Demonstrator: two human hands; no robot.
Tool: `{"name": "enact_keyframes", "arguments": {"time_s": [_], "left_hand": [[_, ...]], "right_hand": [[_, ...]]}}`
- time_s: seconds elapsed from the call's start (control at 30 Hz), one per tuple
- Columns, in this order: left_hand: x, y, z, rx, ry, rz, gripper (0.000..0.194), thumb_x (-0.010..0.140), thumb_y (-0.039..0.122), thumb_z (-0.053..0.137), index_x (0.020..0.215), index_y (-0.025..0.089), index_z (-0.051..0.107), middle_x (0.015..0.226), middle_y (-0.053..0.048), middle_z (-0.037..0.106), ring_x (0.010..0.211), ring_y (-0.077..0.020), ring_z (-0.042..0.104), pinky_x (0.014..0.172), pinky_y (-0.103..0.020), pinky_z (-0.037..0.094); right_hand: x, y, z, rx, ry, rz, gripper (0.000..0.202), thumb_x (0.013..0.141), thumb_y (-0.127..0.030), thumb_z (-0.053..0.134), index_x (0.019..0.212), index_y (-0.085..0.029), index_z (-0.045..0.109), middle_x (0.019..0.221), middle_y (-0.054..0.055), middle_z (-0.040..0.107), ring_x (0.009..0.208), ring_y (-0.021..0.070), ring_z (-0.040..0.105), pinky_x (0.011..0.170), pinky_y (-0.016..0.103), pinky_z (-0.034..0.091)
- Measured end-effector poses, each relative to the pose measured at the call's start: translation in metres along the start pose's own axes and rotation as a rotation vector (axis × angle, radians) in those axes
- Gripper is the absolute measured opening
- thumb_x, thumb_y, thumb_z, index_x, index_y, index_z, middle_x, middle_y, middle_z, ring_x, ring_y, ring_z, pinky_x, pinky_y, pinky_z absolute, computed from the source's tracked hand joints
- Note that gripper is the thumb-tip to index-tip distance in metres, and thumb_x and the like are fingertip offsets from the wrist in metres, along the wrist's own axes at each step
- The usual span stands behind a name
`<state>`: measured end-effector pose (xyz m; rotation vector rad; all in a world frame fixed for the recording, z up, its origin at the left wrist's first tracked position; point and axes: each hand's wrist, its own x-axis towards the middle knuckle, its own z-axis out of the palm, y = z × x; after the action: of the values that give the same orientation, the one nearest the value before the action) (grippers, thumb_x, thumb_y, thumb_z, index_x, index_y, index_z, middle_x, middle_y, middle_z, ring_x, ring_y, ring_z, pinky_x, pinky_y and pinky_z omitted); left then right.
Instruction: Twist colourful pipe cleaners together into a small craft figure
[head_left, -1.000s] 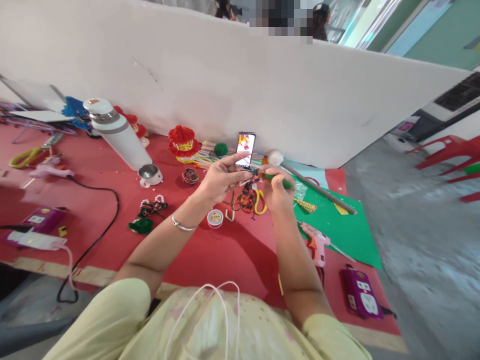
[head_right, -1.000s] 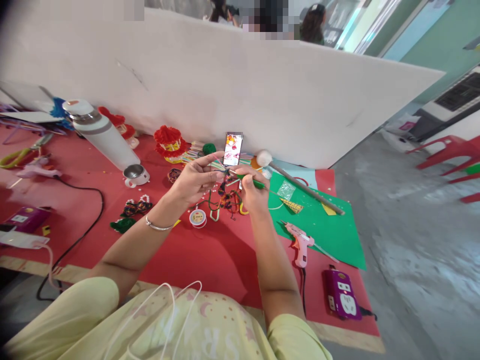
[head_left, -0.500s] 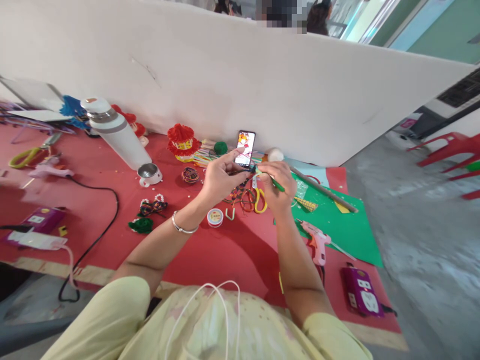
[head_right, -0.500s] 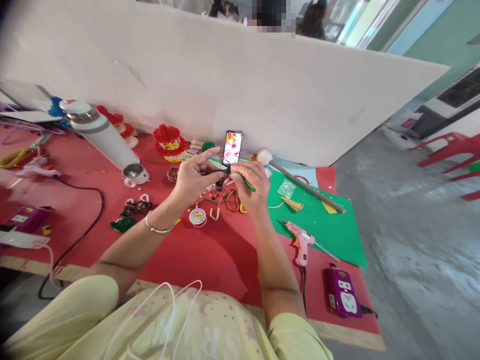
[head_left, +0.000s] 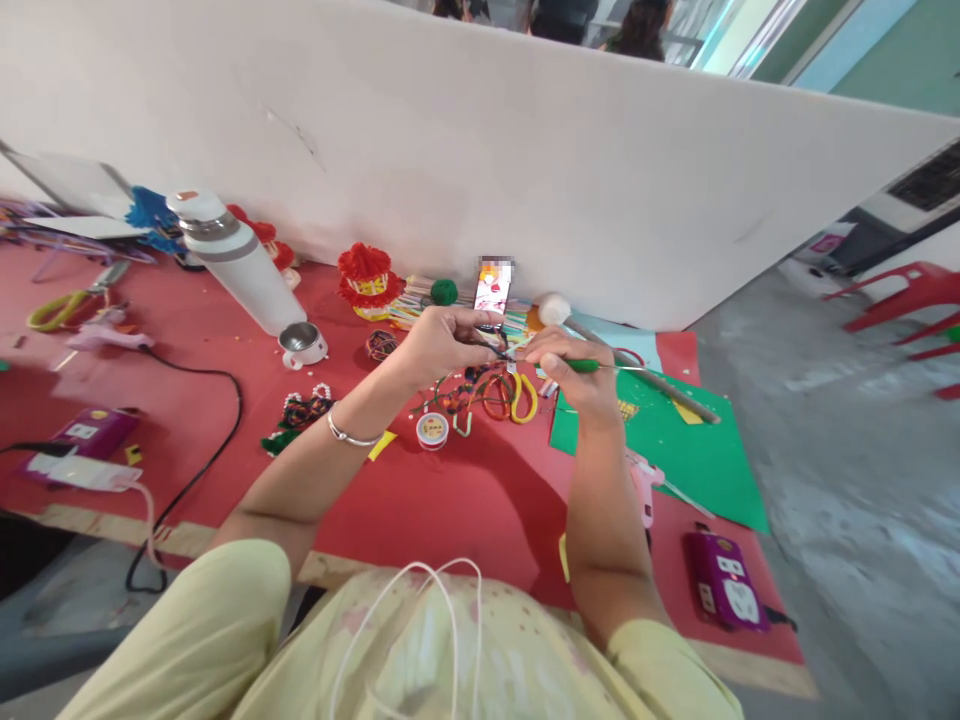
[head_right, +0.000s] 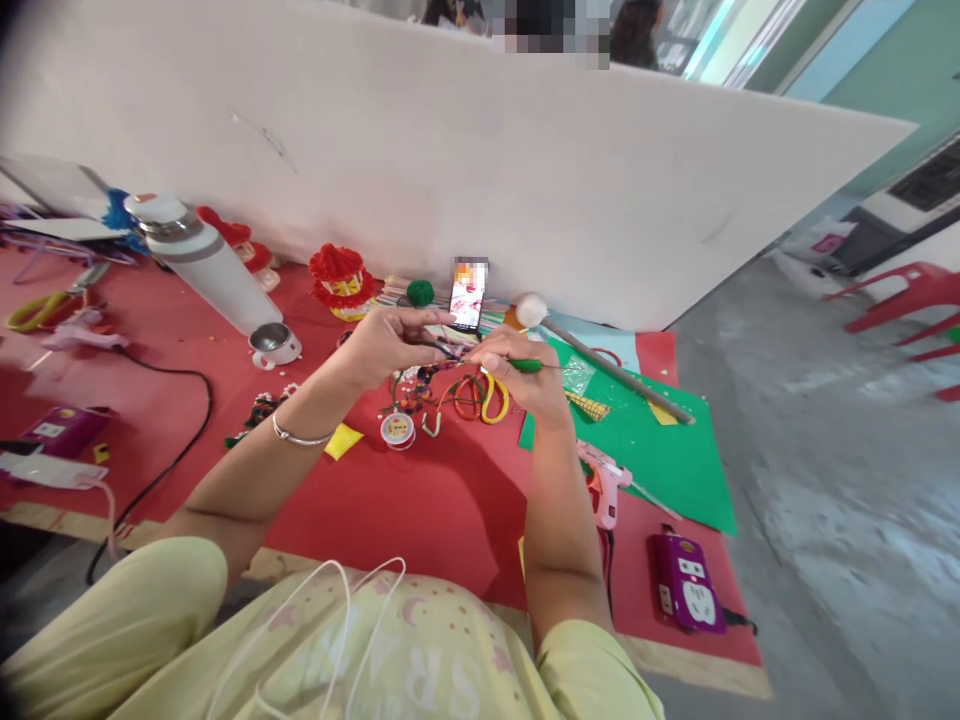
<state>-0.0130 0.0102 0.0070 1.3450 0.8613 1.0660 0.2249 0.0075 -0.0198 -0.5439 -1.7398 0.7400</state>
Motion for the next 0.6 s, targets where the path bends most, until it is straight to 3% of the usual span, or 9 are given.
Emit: {"name": "enact_keyframes", "arguments": {"time_s": [0.13, 0.3, 0.37, 0.47, 0.53, 0.6], "left_hand": [[0.003, -0.003, 0.003, 0.074, 0.134, 0.072, 0.061, 0.062, 0.015, 0.090, 0.122, 0.007, 0.081, 0.075, -0.003, 0.078, 0.063, -0.0125, 0.066, 0.061, -0.026, 0.052], [0.003, -0.003, 0.006, -0.065, 0.257, 0.039, 0.061, 0.061, 0.015, 0.092, 0.121, 0.011, 0.081, 0.062, 0.004, 0.065, 0.051, -0.0066, 0.049, 0.048, -0.022, 0.034], [0.002, -0.002, 0.006, -0.232, 0.210, -0.024, 0.058, 0.061, 0.015, 0.093, 0.118, 0.014, 0.081, 0.056, 0.008, 0.057, 0.045, -0.0039, 0.040, 0.044, -0.021, 0.025], [0.000, 0.001, 0.002, -0.425, 0.049, -0.143, 0.047, 0.062, 0.017, 0.094, 0.108, 0.017, 0.083, 0.052, 0.009, 0.050, 0.041, -0.0012, 0.029, 0.043, -0.021, 0.014], [0.000, 0.003, -0.003, -0.432, -0.023, -0.203, 0.045, 0.062, 0.015, 0.094, 0.106, 0.017, 0.084, 0.054, 0.008, 0.052, 0.042, -0.0006, 0.028, 0.043, -0.021, 0.012], [0.000, 0.005, -0.008, -0.348, -0.009, -0.203, 0.047, 0.061, 0.011, 0.094, 0.107, 0.016, 0.084, 0.054, 0.007, 0.055, 0.042, -0.0007, 0.029, 0.043, -0.021, 0.013]], "right_hand": [[0.002, -0.007, 0.007, -0.212, 0.028, -0.129, 0.012, 0.099, -0.029, 0.075, 0.102, -0.035, 0.085, 0.095, -0.001, 0.086, 0.093, 0.0214, 0.078, 0.089, 0.043, 0.062], [-0.001, -0.001, 0.028, -0.560, 0.101, -0.380, 0.024, 0.099, -0.026, 0.075, 0.121, -0.035, 0.079, 0.110, 0.000, 0.087, 0.101, 0.0231, 0.078, 0.094, 0.044, 0.063], [-0.005, 0.004, 0.038, -0.728, 0.150, -0.493, 0.034, 0.096, -0.027, 0.079, 0.129, -0.035, 0.076, 0.118, 0.002, 0.086, 0.106, 0.0245, 0.076, 0.095, 0.045, 0.062], [-0.008, 0.008, 0.043, -0.828, 0.213, -0.616, 0.040, 0.095, -0.028, 0.081, 0.133, -0.037, 0.074, 0.122, 0.002, 0.086, 0.107, 0.0246, 0.075, 0.094, 0.044, 0.061], [-0.006, 0.005, 0.039, -0.750, 0.166, -0.595, 0.034, 0.097, -0.032, 0.078, 0.131, -0.037, 0.075, 0.121, 0.001, 0.086, 0.106, 0.0240, 0.076, 0.093, 0.043, 0.062], [-0.001, -0.002, 0.030, -0.611, 0.051, -0.477, 0.027, 0.100, -0.035, 0.074, 0.127, -0.037, 0.077, 0.120, 0.000, 0.087, 0.106, 0.0237, 0.077, 0.092, 0.045, 0.063]]}}
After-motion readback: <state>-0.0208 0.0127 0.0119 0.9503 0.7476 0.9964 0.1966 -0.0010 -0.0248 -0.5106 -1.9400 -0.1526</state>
